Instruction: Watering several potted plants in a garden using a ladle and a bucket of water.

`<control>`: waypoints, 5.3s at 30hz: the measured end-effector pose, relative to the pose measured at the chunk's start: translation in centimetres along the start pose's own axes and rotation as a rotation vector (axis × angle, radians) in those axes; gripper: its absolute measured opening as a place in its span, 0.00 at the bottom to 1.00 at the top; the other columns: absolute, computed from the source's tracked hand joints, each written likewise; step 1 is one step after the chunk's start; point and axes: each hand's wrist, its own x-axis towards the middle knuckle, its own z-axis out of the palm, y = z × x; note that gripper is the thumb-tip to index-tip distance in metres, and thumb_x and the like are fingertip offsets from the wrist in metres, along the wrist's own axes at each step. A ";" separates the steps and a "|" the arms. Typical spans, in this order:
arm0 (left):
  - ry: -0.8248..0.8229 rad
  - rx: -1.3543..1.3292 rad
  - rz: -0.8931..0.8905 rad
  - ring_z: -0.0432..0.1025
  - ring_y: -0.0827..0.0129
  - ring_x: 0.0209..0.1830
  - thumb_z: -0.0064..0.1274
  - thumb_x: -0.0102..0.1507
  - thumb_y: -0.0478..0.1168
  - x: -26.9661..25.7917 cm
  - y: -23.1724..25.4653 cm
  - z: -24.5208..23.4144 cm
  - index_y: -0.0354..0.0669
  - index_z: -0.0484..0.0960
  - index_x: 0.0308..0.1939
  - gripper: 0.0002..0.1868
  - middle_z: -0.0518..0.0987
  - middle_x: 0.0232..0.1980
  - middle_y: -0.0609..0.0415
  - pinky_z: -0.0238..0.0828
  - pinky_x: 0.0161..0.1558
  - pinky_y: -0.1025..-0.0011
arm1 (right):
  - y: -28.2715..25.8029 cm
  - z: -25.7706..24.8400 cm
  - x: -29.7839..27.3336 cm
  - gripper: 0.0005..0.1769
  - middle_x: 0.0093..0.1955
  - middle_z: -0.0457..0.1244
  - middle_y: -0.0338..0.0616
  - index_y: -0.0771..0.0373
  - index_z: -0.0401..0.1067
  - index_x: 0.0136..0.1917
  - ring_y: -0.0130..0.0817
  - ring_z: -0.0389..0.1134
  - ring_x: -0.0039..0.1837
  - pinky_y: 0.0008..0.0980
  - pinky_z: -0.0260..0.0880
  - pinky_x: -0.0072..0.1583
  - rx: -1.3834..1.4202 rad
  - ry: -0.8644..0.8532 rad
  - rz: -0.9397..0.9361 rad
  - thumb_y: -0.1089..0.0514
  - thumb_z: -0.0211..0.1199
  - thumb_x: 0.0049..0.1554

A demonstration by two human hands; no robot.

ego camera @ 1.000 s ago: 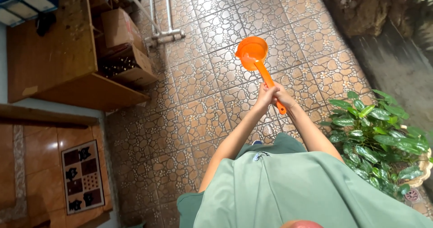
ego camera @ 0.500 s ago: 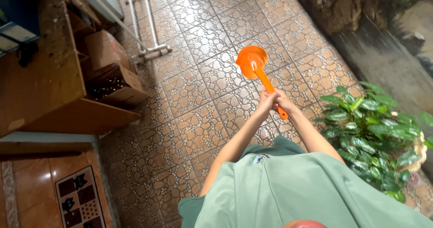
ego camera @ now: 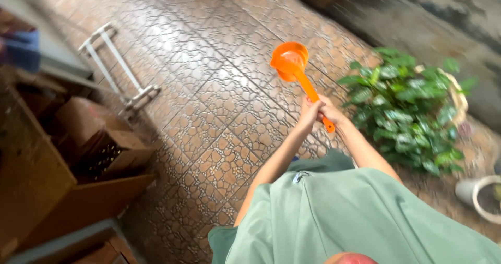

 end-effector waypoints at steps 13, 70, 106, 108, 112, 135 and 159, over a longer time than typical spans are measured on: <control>-0.326 0.171 -0.173 0.69 0.75 0.26 0.59 0.56 0.42 -3.2 -6.6 12.8 0.36 0.65 0.58 0.30 0.73 0.40 0.54 0.68 0.23 0.77 | -2.8 -8.8 -13.5 0.13 0.35 0.58 0.28 0.58 0.67 0.55 0.14 0.53 0.28 0.19 0.49 0.29 0.056 0.335 -0.128 0.53 0.65 0.61; -0.673 0.447 -0.416 0.74 0.71 0.54 0.48 0.68 0.50 -6.0 -15.5 25.2 0.48 0.73 0.63 0.22 0.81 0.57 0.56 0.66 0.48 0.70 | -2.0 -29.1 -26.3 0.20 0.37 0.64 0.43 0.68 0.61 0.54 0.30 0.67 0.29 0.32 0.65 0.30 -0.454 0.980 -0.003 0.65 0.69 0.53; -0.702 0.490 -0.440 0.74 0.72 0.53 0.48 0.67 0.51 -5.5 -16.8 25.3 0.50 0.73 0.62 0.21 0.81 0.57 0.58 0.66 0.49 0.69 | 2.2 -33.6 -29.7 0.14 0.36 0.64 0.41 0.68 0.65 0.48 0.29 0.66 0.29 0.31 0.65 0.31 -0.313 1.092 -0.013 0.66 0.68 0.52; -0.713 0.492 -0.438 0.74 0.72 0.53 0.48 0.67 0.51 -5.5 -17.0 25.4 0.50 0.73 0.62 0.21 0.81 0.57 0.58 0.65 0.49 0.68 | 2.9 -33.3 -30.0 0.14 0.35 0.64 0.40 0.68 0.65 0.47 0.28 0.65 0.29 0.31 0.65 0.31 -0.291 1.093 -0.002 0.67 0.69 0.52; -0.714 0.516 -0.439 0.75 0.72 0.52 0.48 0.67 0.51 -5.7 -17.1 25.6 0.50 0.74 0.62 0.21 0.82 0.56 0.58 0.65 0.50 0.68 | 4.2 -33.4 -30.2 0.13 0.33 0.63 0.38 0.66 0.65 0.45 0.27 0.64 0.29 0.29 0.63 0.32 -0.228 1.079 0.027 0.66 0.69 0.53; -1.018 0.588 -0.611 0.75 0.70 0.53 0.47 0.68 0.50 -6.6 -16.1 21.8 0.49 0.73 0.61 0.21 0.81 0.56 0.57 0.68 0.51 0.67 | 8.6 -25.1 -36.6 0.08 0.34 0.56 0.34 0.63 0.66 0.49 0.22 0.56 0.31 0.23 0.52 0.33 0.468 1.080 -0.396 0.66 0.64 0.60; -1.053 0.631 -0.691 0.75 0.64 0.57 0.43 0.69 0.52 -7.0 -17.1 17.5 0.47 0.71 0.65 0.24 0.81 0.59 0.53 0.66 0.56 0.61 | 10.7 -17.7 -32.6 0.06 0.35 0.61 0.38 0.67 0.66 0.49 0.28 0.61 0.28 0.31 0.62 0.32 0.000 1.278 0.027 0.65 0.60 0.59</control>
